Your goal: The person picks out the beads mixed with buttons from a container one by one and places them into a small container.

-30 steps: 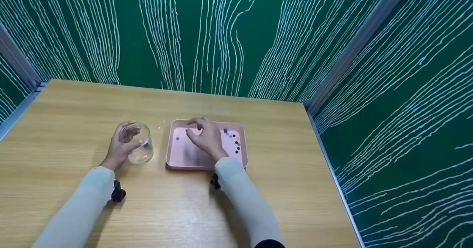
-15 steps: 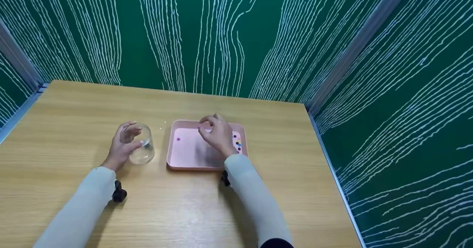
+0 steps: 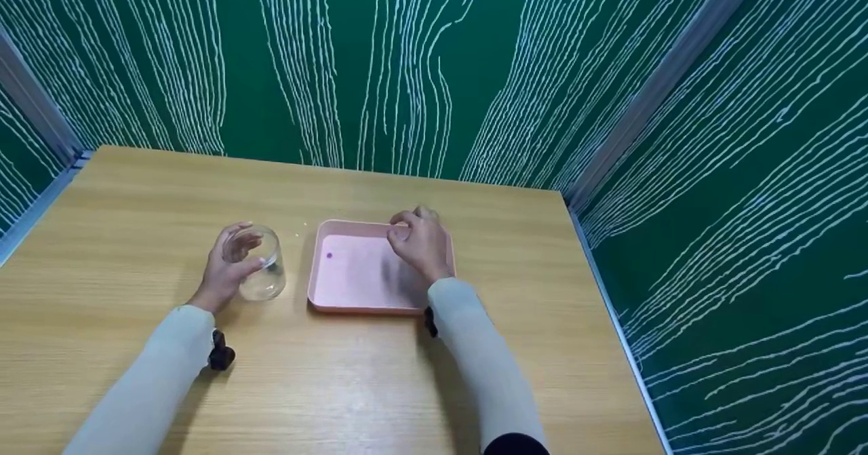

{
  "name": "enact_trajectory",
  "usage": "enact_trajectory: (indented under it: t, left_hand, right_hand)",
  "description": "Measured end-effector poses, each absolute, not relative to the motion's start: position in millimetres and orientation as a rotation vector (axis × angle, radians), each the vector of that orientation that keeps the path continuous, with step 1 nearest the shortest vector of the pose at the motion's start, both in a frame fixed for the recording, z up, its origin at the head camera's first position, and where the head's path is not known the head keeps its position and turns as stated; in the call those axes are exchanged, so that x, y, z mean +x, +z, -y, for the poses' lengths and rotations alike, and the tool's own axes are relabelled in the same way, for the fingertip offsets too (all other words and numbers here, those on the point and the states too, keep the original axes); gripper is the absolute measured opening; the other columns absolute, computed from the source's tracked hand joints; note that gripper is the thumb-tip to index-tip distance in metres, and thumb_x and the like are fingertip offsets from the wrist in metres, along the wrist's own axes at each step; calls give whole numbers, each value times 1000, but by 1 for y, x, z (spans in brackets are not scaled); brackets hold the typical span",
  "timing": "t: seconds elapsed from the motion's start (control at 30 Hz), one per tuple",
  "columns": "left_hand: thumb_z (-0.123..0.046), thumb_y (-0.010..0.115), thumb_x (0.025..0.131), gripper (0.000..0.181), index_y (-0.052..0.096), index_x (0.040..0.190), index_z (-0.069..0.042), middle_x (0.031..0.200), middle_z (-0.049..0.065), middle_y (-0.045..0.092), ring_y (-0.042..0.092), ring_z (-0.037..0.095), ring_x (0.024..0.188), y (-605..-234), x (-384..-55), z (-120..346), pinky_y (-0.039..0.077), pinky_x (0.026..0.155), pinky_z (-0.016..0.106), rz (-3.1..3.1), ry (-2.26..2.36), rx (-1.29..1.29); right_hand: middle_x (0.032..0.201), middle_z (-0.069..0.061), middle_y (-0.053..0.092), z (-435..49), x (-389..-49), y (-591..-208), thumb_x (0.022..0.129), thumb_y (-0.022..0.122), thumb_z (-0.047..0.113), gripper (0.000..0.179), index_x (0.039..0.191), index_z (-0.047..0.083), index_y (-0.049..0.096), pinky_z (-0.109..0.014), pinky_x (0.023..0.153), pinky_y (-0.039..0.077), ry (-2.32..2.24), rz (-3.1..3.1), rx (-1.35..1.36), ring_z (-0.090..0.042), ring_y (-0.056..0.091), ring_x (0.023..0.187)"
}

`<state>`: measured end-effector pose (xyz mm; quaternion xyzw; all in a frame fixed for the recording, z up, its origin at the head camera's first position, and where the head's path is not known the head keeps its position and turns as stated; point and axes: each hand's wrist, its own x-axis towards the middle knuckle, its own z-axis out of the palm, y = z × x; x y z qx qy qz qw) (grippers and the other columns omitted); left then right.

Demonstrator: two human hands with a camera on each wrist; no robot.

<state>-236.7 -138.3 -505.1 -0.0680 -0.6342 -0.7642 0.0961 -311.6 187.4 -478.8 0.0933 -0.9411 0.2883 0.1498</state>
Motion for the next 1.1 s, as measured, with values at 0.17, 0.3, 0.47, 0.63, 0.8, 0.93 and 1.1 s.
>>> enact_trajectory:
  t: [0.17, 0.3, 0.47, 0.63, 0.8, 0.93, 1.1]
  left_hand:
    - [6, 69, 65, 66, 38, 122, -2, 118, 27, 47, 43, 27, 109, -506, -236, 139, 23, 102, 46, 1915, -2252, -175]
    - [5, 70, 65, 66, 38, 122, -3, 118, 24, 48, 43, 28, 110, -506, -237, 139, 22, 102, 46, 1927, -2250, -173]
    - [6, 69, 65, 66, 37, 122, 0, 117, 26, 47, 39, 38, 112, -507, -237, 141, 22, 102, 49, 1893, -2255, -201]
    - [5, 69, 66, 66, 37, 123, -2, 117, 23, 47, 40, 33, 112, -507, -236, 142, 20, 103, 48, 1920, -2251, -193]
    - [4, 69, 67, 66, 36, 124, -3, 119, 21, 47, 39, 32, 113, -506, -236, 142, 18, 103, 50, 1934, -2257, -192]
    - [6, 68, 66, 66, 36, 123, -1, 119, 25, 45, 36, 39, 114, -504, -236, 140, 19, 103, 49, 1894, -2277, -210]
    - [10, 68, 64, 65, 38, 122, 0, 117, 27, 46, 39, 35, 110, -508, -240, 139, 22, 102, 50, 1847, -2286, -220]
  right_hand:
    - [81, 5, 43, -193, -314, -484, 73, 66, 36, 15, 85, 29, 64, -30, 65, 40, 876, 2742, 193, -15, 42, 81]
    - [82, 5, 44, -198, -319, -488, 72, 67, 36, 15, 85, 29, 64, -30, 67, 39, 855, 2768, 138, -15, 41, 82]
    - [85, 4, 45, -204, -327, -494, 72, 66, 37, 14, 83, 29, 63, -31, 70, 39, 820, 2833, 61, -16, 40, 86]
    - [86, 0, 48, -213, -333, -501, 71, 66, 37, 17, 84, 26, 65, -34, 72, 40, 722, 2882, 51, -19, 42, 86]
    - [84, 0, 48, -220, -336, -508, 71, 67, 37, 19, 83, 22, 65, -35, 73, 40, 684, 2912, -24, -20, 42, 84]
    - [85, 1, 47, -221, -338, -512, 72, 66, 38, 18, 83, 24, 63, -35, 74, 40, 665, 2959, -107, -19, 42, 84]
    - [85, 3, 47, -220, -339, -516, 74, 64, 35, 11, 81, 27, 63, -37, 77, 37, 566, 2981, -108, -20, 41, 84]
